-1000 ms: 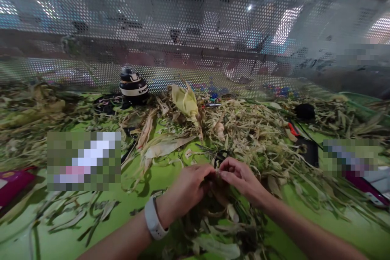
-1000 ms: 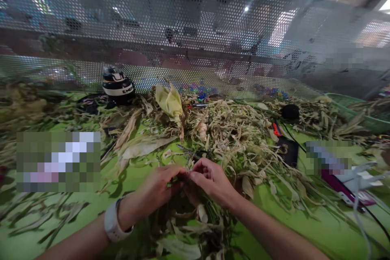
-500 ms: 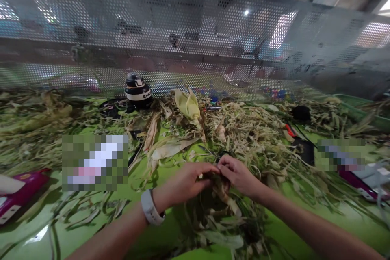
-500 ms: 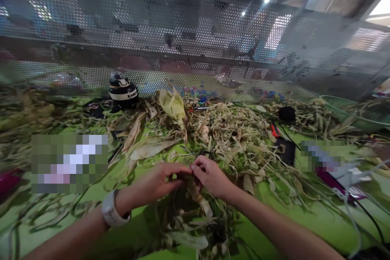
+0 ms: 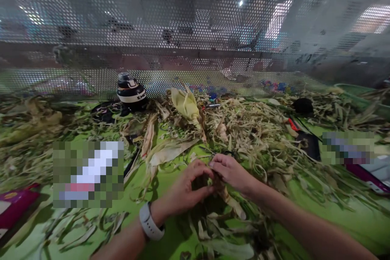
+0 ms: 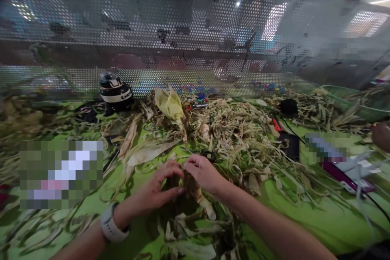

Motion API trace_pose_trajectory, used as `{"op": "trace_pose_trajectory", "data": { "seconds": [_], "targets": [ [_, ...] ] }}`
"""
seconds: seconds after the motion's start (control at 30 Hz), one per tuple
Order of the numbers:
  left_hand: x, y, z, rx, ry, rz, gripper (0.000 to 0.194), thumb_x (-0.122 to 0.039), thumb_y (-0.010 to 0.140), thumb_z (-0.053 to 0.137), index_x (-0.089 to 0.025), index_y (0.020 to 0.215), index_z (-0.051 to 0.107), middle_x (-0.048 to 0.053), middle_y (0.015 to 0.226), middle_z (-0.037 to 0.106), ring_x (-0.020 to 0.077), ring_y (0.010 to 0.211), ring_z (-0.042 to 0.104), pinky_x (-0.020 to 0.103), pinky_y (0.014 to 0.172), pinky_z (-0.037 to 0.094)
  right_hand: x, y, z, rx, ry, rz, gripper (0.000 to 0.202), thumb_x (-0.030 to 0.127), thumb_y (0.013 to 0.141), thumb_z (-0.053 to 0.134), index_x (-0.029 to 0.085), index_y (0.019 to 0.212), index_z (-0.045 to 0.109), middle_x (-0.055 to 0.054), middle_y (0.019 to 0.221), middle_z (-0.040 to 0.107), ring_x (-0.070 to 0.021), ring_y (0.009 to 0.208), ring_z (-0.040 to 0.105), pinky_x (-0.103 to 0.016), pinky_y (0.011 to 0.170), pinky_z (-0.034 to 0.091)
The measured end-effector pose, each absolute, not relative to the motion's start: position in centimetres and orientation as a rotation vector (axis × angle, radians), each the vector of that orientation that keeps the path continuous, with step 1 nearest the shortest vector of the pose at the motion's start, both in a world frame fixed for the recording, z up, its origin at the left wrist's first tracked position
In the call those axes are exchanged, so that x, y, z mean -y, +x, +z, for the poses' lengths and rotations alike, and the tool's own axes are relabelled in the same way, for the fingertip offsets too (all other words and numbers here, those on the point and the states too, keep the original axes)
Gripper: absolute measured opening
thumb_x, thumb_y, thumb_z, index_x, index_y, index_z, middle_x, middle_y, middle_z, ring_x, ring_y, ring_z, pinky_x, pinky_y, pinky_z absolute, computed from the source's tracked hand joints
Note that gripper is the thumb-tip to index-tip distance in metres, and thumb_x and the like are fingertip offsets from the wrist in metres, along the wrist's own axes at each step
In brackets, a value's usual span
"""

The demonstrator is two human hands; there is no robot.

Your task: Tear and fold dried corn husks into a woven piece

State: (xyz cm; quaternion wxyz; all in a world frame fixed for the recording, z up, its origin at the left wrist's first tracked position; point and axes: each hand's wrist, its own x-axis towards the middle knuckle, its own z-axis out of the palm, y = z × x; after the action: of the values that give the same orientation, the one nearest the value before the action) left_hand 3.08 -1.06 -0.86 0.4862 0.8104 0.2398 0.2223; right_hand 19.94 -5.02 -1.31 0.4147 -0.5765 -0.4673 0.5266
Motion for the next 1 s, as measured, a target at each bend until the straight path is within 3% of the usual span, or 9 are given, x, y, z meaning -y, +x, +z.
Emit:
{"op": "trace_pose_trajectory", "data": {
  "seconds": [0.17,0.3,0.57,0.8,1.0],
  "targets": [
    [1.1,3.1,-1.3,-0.59,1.888,0.527,0.009,-0.025,0.079,0.06,-0.02,0.086,0.061,0.003,0.092,0.064,0.0178,0.09,0.056,0.029,0.085,0.042,5.2,19.7,-1.3,1.002,-1.417,1.449,0.021,0.034,0.072,0.057,0.018,0.065,0.046,0.01,0.048,0.033,-0.004,0.041,0.023,-0.018,0.039,0.015],
    [1.0,2.7,-0.8,-0.562,1.743,0.39,0.013,-0.028,0.078,0.061,-0.018,0.086,0.064,0.002,0.087,0.066,0.0169,0.084,0.058,0.028,0.08,0.044,5.5,19.8,-0.8,0.954,-1.368,1.488,0.023,0.036,0.073,0.058,0.019,0.067,0.045,0.011,0.048,0.03,-0.0043,0.04,0.02,-0.019,0.039,0.016],
    [1.4,2.7,-1.0,-0.597,1.69,0.475,0.018,-0.033,0.077,0.061,-0.017,0.084,0.064,0.002,0.082,0.065,0.0161,0.079,0.057,0.027,0.075,0.045,5.8,20.6,-0.9,1.415,-1.362,1.375,0.046,0.059,0.083,0.045,0.019,0.061,0.043,0.006,0.054,0.035,-0.008,0.047,0.031,-0.021,0.043,0.025],
    [1.6,2.7,-1.0,-0.595,1.619,0.348,0.021,-0.035,0.074,0.066,-0.016,0.081,0.067,0.002,0.074,0.064,0.0136,0.068,0.055,0.025,0.067,0.044,5.8,20.0,-1.4,1.443,-1.449,1.028,0.041,0.052,0.087,0.042,0.02,0.061,0.037,0.006,0.058,0.032,-0.0092,0.053,0.03,-0.021,0.048,0.027],
    [1.5,2.9,-1.7,-0.657,1.453,0.641,0.026,-0.037,0.073,0.068,-0.016,0.087,0.064,0.002,0.079,0.061,0.013,0.072,0.054,0.025,0.069,0.045,6.3,20.7,-0.6,1.61,-1.458,0.978,0.041,0.049,0.092,0.033,0.02,0.064,0.038,0.004,0.062,0.036,-0.011,0.057,0.035,-0.022,0.051,0.028]
  ]
}}
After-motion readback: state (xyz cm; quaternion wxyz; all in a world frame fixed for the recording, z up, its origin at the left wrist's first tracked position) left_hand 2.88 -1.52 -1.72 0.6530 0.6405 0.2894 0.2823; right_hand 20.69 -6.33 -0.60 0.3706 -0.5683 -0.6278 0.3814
